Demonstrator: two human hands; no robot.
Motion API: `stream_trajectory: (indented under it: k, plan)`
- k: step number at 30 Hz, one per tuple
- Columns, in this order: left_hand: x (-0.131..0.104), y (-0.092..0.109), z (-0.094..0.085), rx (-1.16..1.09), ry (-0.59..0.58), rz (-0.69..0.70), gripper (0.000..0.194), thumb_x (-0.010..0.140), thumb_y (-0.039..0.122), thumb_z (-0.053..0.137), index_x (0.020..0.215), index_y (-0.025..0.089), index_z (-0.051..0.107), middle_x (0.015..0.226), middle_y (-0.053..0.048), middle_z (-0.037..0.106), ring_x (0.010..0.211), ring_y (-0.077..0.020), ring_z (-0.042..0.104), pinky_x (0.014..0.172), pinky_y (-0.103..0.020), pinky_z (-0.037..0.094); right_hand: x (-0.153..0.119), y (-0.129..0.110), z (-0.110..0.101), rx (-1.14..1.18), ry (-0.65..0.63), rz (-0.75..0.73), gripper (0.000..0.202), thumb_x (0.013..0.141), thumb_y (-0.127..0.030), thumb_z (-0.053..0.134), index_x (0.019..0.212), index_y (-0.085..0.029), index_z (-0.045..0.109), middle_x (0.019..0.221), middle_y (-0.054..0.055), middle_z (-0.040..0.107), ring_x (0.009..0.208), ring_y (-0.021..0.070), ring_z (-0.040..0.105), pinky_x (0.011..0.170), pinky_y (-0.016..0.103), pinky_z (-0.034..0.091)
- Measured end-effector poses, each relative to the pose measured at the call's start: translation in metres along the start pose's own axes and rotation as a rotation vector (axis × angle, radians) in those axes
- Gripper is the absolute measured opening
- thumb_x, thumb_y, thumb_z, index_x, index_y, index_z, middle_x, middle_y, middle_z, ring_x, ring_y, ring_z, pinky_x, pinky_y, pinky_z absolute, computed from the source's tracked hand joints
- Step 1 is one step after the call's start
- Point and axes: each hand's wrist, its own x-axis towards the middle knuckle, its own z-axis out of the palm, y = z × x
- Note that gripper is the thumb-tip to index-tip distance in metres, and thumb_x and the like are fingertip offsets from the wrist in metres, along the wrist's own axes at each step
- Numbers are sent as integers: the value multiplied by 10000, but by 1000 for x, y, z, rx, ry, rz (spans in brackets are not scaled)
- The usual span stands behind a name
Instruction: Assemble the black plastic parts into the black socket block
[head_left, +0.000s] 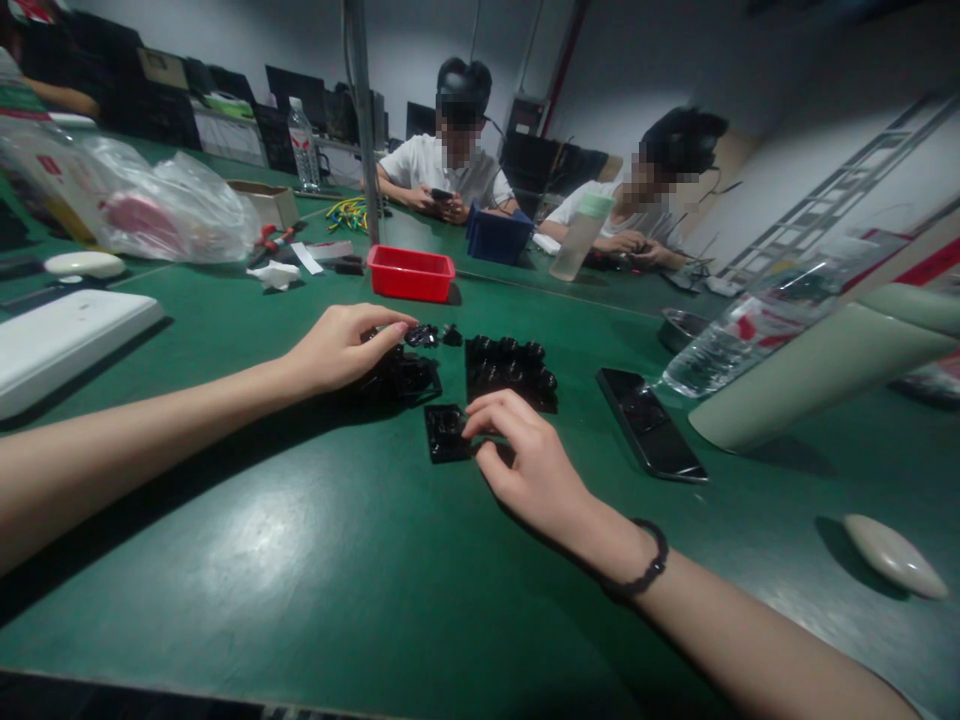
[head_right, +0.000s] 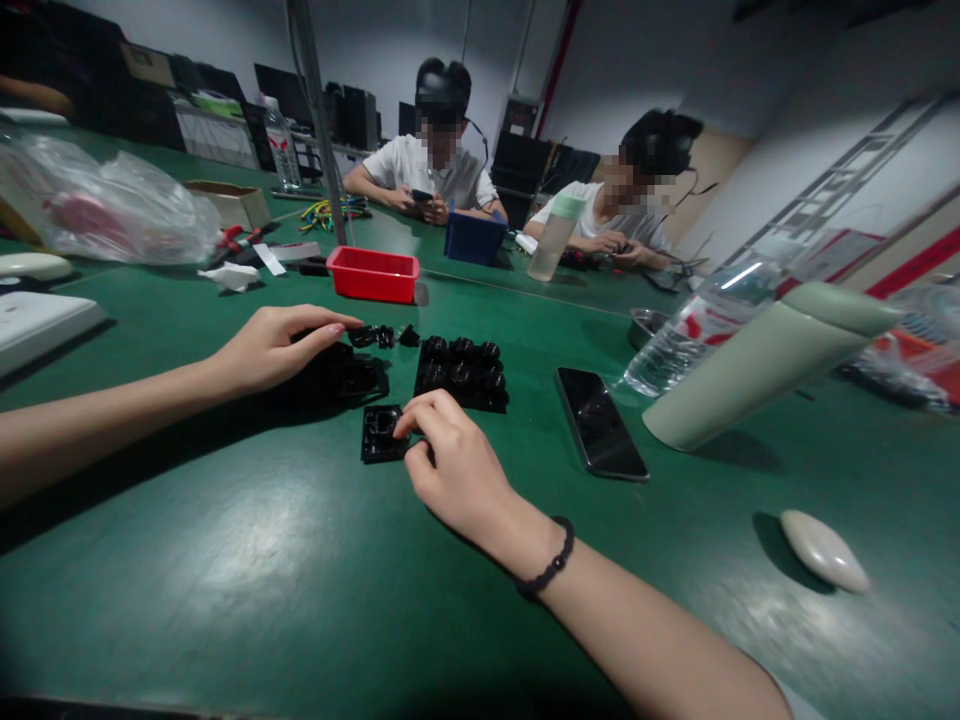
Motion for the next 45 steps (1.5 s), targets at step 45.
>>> stream_trajectory:
  k: [45]
  plan:
    - [-16,19,7,-3,92,212,341,840,464,622,1038,203,718,1016,-65,748,951,-213,690,896,-346,526,0,0,2,39,21,19,259,830,-72,499,1054,-181,573,1054,85,593,915,177,644,810,356,561]
